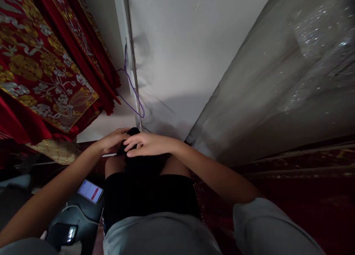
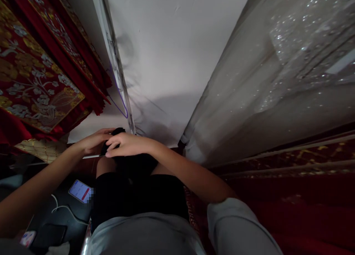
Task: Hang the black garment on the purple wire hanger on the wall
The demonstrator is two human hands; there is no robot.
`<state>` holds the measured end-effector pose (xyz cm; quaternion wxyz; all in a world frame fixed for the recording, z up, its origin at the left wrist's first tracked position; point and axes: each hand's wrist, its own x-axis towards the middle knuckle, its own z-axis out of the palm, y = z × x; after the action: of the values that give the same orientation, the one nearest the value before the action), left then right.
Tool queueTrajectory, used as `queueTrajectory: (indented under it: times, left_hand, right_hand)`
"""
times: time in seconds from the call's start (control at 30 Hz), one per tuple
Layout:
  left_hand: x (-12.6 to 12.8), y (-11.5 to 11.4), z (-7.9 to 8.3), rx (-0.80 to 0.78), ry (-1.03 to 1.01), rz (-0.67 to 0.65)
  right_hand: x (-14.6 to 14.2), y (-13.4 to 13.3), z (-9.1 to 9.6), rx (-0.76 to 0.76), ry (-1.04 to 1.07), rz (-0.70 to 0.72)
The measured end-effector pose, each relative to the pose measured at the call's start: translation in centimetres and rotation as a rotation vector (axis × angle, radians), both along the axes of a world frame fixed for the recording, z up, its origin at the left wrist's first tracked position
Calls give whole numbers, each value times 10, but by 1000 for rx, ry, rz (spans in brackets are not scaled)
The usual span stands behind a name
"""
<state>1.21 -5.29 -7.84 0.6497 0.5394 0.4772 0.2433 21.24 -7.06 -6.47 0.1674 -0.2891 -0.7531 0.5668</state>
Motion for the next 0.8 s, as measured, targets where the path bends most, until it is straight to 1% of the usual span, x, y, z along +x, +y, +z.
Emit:
queueTrajectory:
  times: [0.03,0.1,0.13,0.17,0.2,0.23,0.27,0.3,0.33,0.37,0.4,0.47,0.5,0.57,0.6,0.63,0.67,0.7,0.73,0.8]
  left_hand:
    - [-1,-7,7,-9,5,-26]
    - [-4,-19,24,1,59,-90]
    - [-5,-24,35,13,99,-142]
    - [-6,-29,47,30,144,-205]
    - [-6,-33,59,55,188,-266]
    - [-6,-36,71,88,228,-313]
    - [-6,-39,82,133,264,-331]
    - [-7,-40,92,193,295,-316]
    - [-9,-42,100,264,321,-276]
    - [-12,-43,107,336,343,-219]
    - [-17,-43,111,411,368,-154]
    - [-30,-43,116,621,462,-4]
    - [-39,-42,117,760,552,81]
    - [-58,-40,115,1056,780,263]
    - [-68,-39,113,1171,885,335]
    - [-77,-37,110,1243,966,386]
    - [-84,-35,106,1271,1023,404]
    - [-89,-33,102,1275,1060,393]
    - [-93,-32,98,1269,1091,365]
    - [-96,-29,92,1258,1157,301]
  right_hand:
    - [8,1,6,39,41,-22]
    - [19,4,14,159,134,-133]
    - [22,6,16,212,187,-174]
    - [23,8,15,234,246,-176]
    - [22,9,13,215,295,-132]
    - [20,9,9,156,323,-59]
    - [18,9,5,67,326,18]
    - [16,9,0,-26,316,69]
    - [14,9,-5,-94,304,85]
    - [15,9,-8,-127,296,71]
    - [17,10,-11,-127,294,43]
    - [25,12,-12,-63,274,-3]
    - [31,14,-12,-8,241,-9]
    - [44,17,-8,123,163,-15]
    - [51,19,-6,189,134,-30]
    - [56,20,-4,248,125,-58]
    - [60,22,-1,296,138,-106]
    - [62,25,3,338,171,-178]
    - [61,30,5,381,220,-271]
    - [53,44,10,476,329,-507]
